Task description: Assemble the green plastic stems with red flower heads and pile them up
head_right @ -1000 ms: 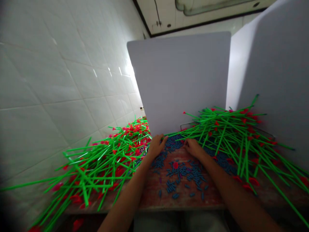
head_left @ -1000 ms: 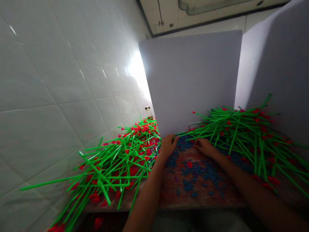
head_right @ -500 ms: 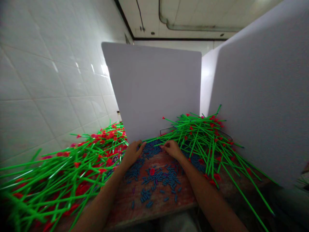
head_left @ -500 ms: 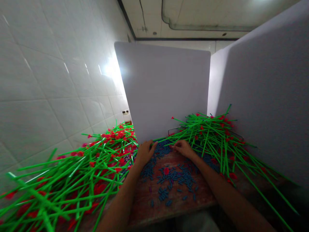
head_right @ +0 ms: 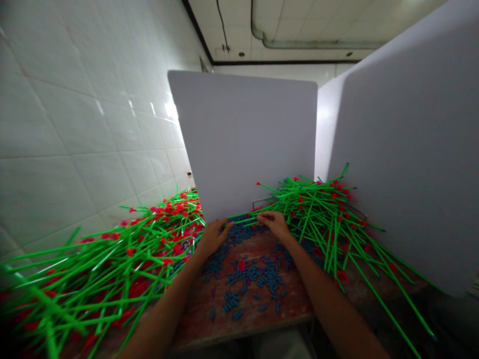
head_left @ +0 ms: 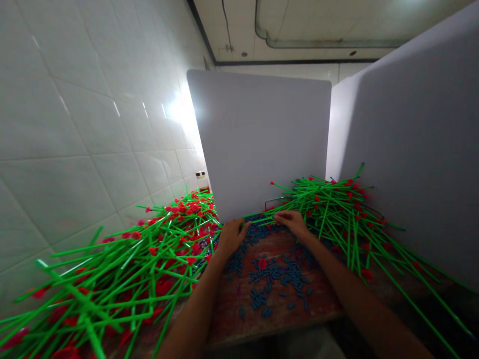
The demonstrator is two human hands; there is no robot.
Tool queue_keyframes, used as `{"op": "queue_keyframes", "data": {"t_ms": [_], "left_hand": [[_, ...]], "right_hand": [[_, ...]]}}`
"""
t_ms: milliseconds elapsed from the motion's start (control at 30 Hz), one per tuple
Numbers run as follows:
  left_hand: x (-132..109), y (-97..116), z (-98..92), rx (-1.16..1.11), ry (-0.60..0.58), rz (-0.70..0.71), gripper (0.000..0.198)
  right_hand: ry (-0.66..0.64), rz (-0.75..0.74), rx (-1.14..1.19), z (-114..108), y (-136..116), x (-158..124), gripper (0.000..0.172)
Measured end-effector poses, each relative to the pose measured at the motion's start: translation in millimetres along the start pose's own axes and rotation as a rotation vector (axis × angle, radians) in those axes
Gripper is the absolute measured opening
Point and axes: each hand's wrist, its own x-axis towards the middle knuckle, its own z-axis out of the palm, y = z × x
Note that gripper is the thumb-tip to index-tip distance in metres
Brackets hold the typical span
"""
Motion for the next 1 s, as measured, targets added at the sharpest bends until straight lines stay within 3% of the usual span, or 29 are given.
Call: {"op": "queue_keyframes", "data": {"t_ms": [433,633,1000], "left_hand": [[0.1,2.3,0.8,-0.031,-0.010,-0.009,0.045],[-1.2,1.5,0.8,-0.042,-0.003,-0.008,0.045],[-3.7,3.0,3.2,-0.049,-0.009,0.005,0.047]], "right_hand": [[-0.010,0.000,-0.027,-0.9,-2.3,-0.2,0.030],[0.048,-0.020,-0.003,-3.7,-1.9,0.1,0.029],[0.010,0.032,0.001,0.6,-3.0,-2.8,0.031]]}}
